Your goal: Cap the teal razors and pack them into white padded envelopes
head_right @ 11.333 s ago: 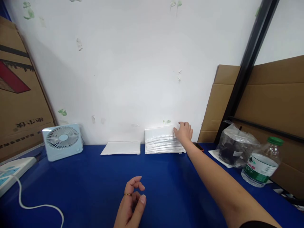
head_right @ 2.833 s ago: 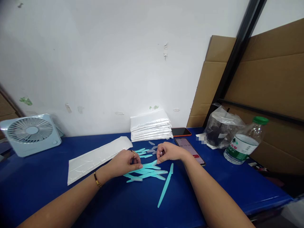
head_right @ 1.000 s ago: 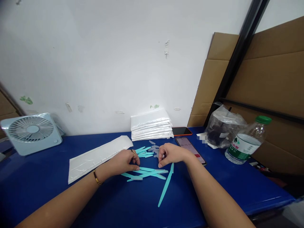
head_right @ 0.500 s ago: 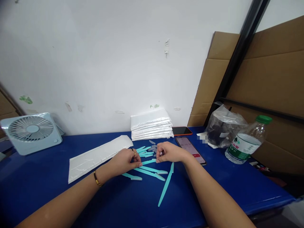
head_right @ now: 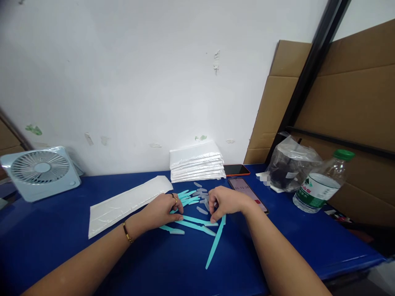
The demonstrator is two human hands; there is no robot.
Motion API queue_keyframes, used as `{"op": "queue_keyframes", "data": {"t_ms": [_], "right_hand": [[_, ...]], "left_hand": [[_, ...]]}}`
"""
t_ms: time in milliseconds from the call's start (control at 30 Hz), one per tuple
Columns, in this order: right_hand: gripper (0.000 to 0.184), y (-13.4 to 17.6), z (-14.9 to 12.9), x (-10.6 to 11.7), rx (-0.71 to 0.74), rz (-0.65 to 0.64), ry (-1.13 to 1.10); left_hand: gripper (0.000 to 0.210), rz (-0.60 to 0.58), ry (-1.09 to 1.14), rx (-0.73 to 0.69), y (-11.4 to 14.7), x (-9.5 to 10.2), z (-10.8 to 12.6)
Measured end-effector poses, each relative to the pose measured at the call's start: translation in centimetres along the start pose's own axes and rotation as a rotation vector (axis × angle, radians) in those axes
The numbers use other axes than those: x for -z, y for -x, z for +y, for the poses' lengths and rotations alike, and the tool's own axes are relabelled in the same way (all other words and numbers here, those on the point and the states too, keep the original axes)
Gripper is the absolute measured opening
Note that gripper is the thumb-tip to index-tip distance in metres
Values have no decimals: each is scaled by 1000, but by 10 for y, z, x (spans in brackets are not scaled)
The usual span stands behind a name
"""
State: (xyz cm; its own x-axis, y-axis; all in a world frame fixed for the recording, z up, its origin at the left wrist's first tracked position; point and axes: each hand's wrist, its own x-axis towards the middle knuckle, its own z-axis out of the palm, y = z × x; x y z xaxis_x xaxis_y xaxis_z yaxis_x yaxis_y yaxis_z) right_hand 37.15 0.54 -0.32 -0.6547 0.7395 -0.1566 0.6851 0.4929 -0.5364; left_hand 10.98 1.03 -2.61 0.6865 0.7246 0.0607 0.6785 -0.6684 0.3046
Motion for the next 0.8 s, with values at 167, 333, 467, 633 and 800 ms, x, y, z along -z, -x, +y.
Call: {"op": "queue_keyframes", "data": {"t_ms": [167, 333, 467, 633, 800], "right_hand": [[19, -4, -3, -11, -47, -55, 48], [20, -7, 8, -9, -38, 34, 13], [24, -5, 14, 1, -110, 233, 28], [29, 8, 15, 10, -84, 68, -8], [26, 15, 18, 9, -124, -137, 39]], "left_hand": [[15, -56, 24, 77, 2, 0, 2], [17, -93, 9, 133, 3, 7, -8], [14, 15, -65, 168, 0, 11, -20], [22, 32, -11, 93, 0, 11, -9], [29, -22, 81, 37, 5, 11, 12]]}}
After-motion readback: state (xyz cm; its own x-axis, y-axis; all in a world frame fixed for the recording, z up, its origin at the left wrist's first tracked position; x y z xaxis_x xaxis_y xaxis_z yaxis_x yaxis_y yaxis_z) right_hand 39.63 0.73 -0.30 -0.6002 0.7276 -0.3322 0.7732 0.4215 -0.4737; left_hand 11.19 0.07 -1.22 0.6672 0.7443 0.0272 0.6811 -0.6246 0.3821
